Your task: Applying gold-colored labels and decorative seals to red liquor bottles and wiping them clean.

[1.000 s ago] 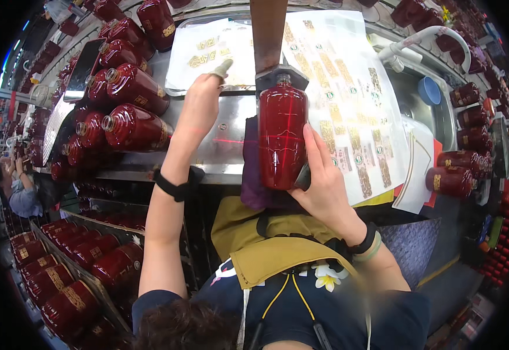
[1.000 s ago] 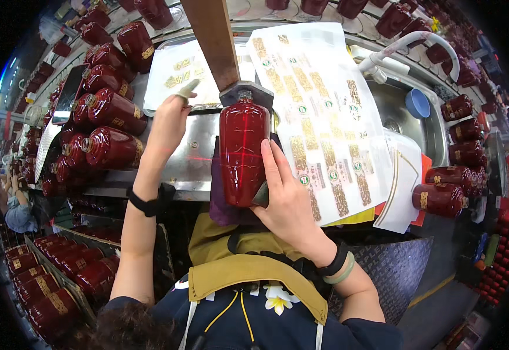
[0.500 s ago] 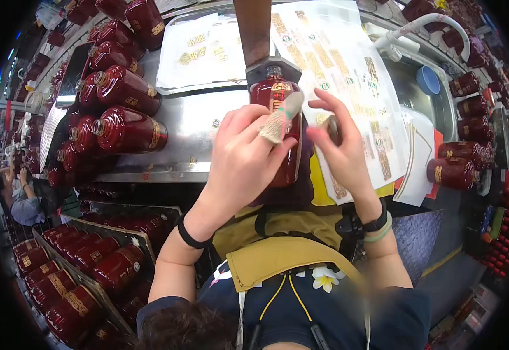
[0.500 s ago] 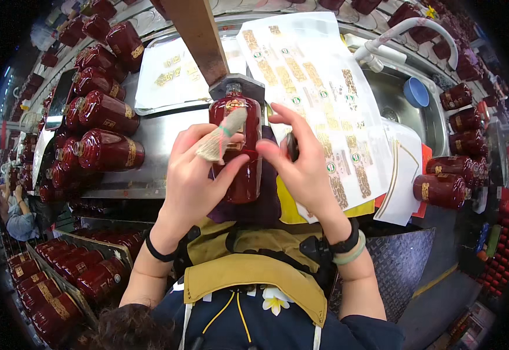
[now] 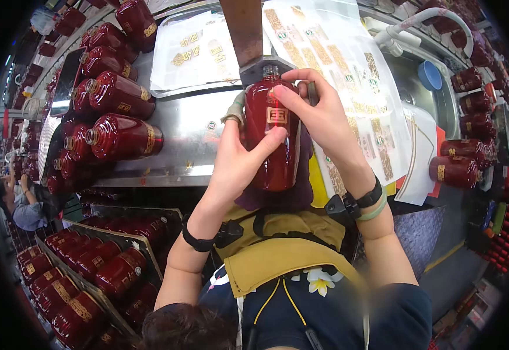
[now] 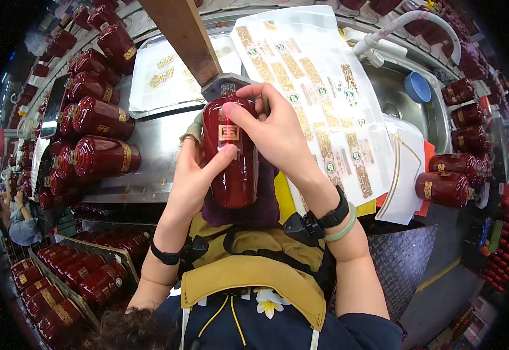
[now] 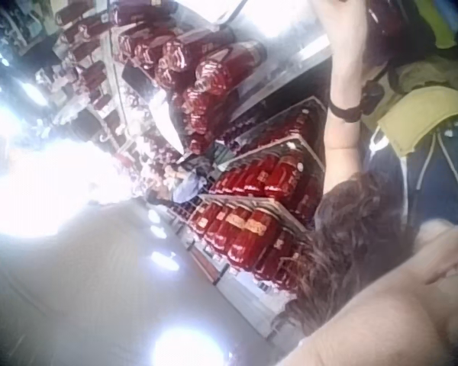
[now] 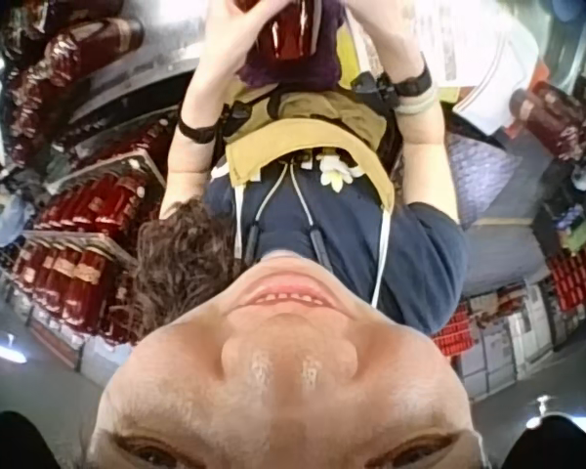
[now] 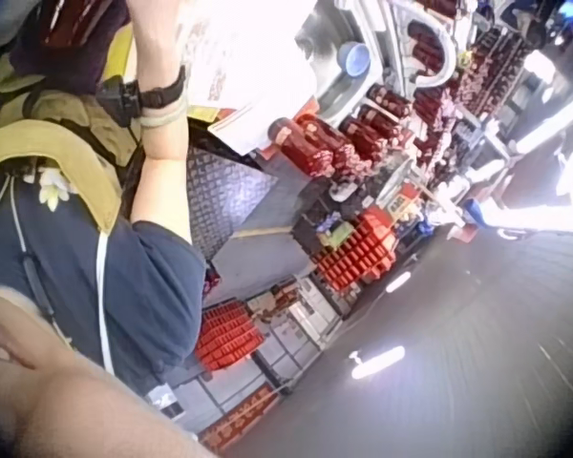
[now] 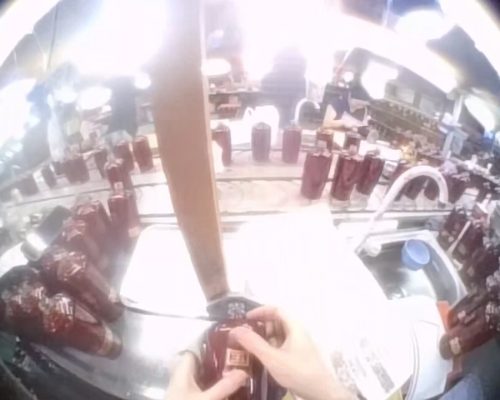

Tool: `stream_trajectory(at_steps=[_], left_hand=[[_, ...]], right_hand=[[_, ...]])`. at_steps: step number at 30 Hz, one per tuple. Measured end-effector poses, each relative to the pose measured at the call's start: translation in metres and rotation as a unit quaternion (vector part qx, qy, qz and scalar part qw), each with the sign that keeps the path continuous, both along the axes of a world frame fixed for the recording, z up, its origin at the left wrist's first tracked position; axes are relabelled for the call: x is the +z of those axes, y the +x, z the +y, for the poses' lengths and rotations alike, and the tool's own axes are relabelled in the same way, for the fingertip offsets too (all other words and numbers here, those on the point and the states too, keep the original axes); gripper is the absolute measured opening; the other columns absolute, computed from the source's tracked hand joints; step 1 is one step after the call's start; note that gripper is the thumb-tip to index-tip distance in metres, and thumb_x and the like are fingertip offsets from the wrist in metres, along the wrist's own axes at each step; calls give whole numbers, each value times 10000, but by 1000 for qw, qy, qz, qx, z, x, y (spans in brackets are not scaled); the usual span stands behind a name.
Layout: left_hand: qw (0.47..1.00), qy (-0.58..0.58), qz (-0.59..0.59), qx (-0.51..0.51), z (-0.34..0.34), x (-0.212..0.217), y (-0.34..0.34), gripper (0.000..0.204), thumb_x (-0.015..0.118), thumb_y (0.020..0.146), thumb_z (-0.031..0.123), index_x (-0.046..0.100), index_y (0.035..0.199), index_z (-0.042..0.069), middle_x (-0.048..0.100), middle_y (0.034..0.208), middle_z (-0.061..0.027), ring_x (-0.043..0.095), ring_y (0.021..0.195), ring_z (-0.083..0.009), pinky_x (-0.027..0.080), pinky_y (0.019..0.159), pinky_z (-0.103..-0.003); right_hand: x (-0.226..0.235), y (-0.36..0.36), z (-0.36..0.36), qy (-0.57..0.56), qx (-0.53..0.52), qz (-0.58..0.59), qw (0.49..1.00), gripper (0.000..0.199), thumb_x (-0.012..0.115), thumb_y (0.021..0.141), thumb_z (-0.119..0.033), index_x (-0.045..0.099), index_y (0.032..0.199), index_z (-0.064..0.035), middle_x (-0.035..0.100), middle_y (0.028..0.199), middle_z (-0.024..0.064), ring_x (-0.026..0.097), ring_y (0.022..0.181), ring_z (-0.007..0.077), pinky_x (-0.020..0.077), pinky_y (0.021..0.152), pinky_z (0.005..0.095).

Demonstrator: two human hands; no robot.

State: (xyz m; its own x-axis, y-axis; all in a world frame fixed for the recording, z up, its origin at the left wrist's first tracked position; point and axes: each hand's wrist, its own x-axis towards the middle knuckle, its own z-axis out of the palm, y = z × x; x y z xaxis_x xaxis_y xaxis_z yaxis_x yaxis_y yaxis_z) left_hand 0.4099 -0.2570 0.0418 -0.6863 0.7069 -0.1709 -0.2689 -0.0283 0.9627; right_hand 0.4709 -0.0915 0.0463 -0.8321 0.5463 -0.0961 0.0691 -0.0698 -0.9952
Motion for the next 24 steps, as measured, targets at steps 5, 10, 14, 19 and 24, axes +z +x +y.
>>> stream_trajectory(at_steps=[5, 10, 14, 19, 24], left_hand=[[1000, 0, 22, -12, -1, -6, 1, 670, 785, 931, 164, 420, 1456, -36, 593, 1351, -149, 592, 1254, -195, 492, 1066, -372], [1000, 11, -1, -5, -3, -5, 3, 670, 771, 937, 124, 395, 1467, -42, 583, 1361, -146, 587, 1260, -194, 488, 1073, -367], [1000, 15, -6, -2, -2, -5, 3, 676, 767, 939, 110, 383, 1473, -47, 568, 1383, -147, 582, 1269, -195, 484, 1078, -368], [1000, 0, 3, -9, -1, -6, 2, 670, 766, 943, 114, 387, 1472, -45, 572, 1378, -149, 583, 1264, -192, 485, 1076, -365], [1000, 9, 3, -8, -2, -4, 2, 669, 764, 945, 116, 387, 1473, -47, 570, 1382, -153, 579, 1269, -192, 483, 1077, -362]], right_hand=[[0, 0, -1, 13, -3, -10, 1000, 363, 817, 900, -224, 661, 1138, 1, 528, 822, -46, 454, 731, 34, 411, 628, 205], [3, 0, -4, 44, -9, -11, 999, 356, 815, 901, -210, 659, 1130, 13, 674, 894, 19, 539, 767, 52, 472, 663, 216], [2, -2, -4, 25, -8, -18, 999, 358, 819, 897, -208, 661, 1128, 16, 679, 896, 22, 548, 775, 51, 482, 669, 217], [1, -1, -1, 35, -8, -21, 999, 371, 819, 899, -217, 660, 1132, 25, 680, 898, 21, 549, 769, 52, 482, 673, 216], [2, -2, -4, 36, -14, -11, 999, 364, 811, 907, -212, 658, 1134, 28, 682, 889, 25, 563, 770, 51, 488, 668, 218]])
